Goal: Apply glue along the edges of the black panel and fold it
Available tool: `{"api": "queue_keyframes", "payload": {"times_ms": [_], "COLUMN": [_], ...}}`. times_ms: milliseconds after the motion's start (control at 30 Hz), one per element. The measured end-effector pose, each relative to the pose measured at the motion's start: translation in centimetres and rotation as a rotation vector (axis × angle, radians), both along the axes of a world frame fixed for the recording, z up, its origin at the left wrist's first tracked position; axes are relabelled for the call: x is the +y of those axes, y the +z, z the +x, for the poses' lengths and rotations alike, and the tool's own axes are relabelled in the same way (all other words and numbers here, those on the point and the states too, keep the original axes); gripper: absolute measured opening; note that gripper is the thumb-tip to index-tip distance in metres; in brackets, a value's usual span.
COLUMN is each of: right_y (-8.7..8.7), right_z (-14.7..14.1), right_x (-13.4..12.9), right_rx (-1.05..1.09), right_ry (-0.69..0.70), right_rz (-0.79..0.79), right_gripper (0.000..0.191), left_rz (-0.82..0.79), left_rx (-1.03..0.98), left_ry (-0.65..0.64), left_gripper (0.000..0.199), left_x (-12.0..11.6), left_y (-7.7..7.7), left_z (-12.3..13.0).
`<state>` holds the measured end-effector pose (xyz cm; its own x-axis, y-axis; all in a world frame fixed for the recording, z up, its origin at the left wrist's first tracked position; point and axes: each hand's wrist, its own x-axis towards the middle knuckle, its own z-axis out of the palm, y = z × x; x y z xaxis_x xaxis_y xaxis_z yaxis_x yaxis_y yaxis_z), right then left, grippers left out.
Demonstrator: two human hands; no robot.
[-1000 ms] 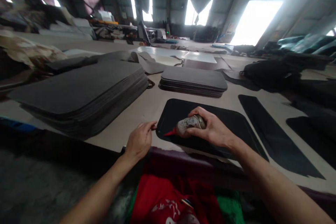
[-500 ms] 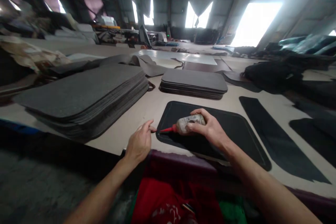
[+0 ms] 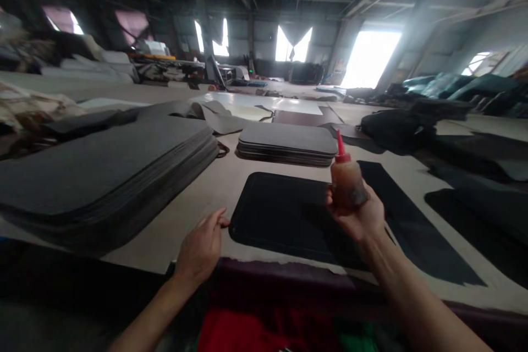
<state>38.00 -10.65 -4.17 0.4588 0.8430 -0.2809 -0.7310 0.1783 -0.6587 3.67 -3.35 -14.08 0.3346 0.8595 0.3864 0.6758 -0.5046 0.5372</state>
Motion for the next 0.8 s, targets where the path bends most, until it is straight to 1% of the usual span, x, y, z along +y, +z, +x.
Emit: {"api": "queue_keyframes", "payload": {"times_ms": [100, 267, 333, 433, 500, 567, 633, 733, 800], "right_y": [0.1, 0.6, 0.8, 0.7, 0.3, -0.4, -1.3, -2.5, -3.1], "right_z": [1.9, 5.5, 7.0, 9.3, 10.9, 12.3, 13.5, 15.1, 15.9], "right_x": [0.0, 0.8, 1.2, 1.8, 2.4, 3.3, 4.6, 7.2, 8.9], "right_rx": [-0.041, -0.112, -0.115, -0.126, -0.228, -0.363, -0.461, -0.576, -0.672], "right_ry": [-0.015, -0.085, -0.117, -0.140, -0.110, -0.095, -0.114, -0.199, -0.283], "right_rz": [0.078, 0.153, 0.158, 0.144, 0.125, 0.087, 0.039, 0.006, -0.024], "right_gripper": [0.044, 0.045, 0.041, 0.026, 0.020, 0.027, 0.037, 0.050, 0.057], "left_rz": [0.014, 0.027, 0.044, 0.079, 0.085, 0.086, 0.085, 0.076, 0.041], "left_rx": [0.006, 0.036, 0.046, 0.067, 0.091, 0.107, 0.114, 0.112, 0.129], "left_ry": [0.012, 0.026, 0.027, 0.031, 0.041, 0.062, 0.062, 0.054, 0.083], "left_gripper": [0.042, 0.043, 0.044, 0.044, 0.043, 0.043, 0.043, 0.044, 0.044], "left_x": [0.0, 0.4, 0.6, 0.9, 1.0, 1.0, 1.1, 1.4, 1.7], "left_y": [0.0, -0.1, -0.4, -0.8, -1.0, -1.0, -0.9, -1.2, -1.7], "left_z": [0.1, -0.1, -0.3, -0.5, -0.6, -0.7, -0.8, -1.1, -1.4]}}
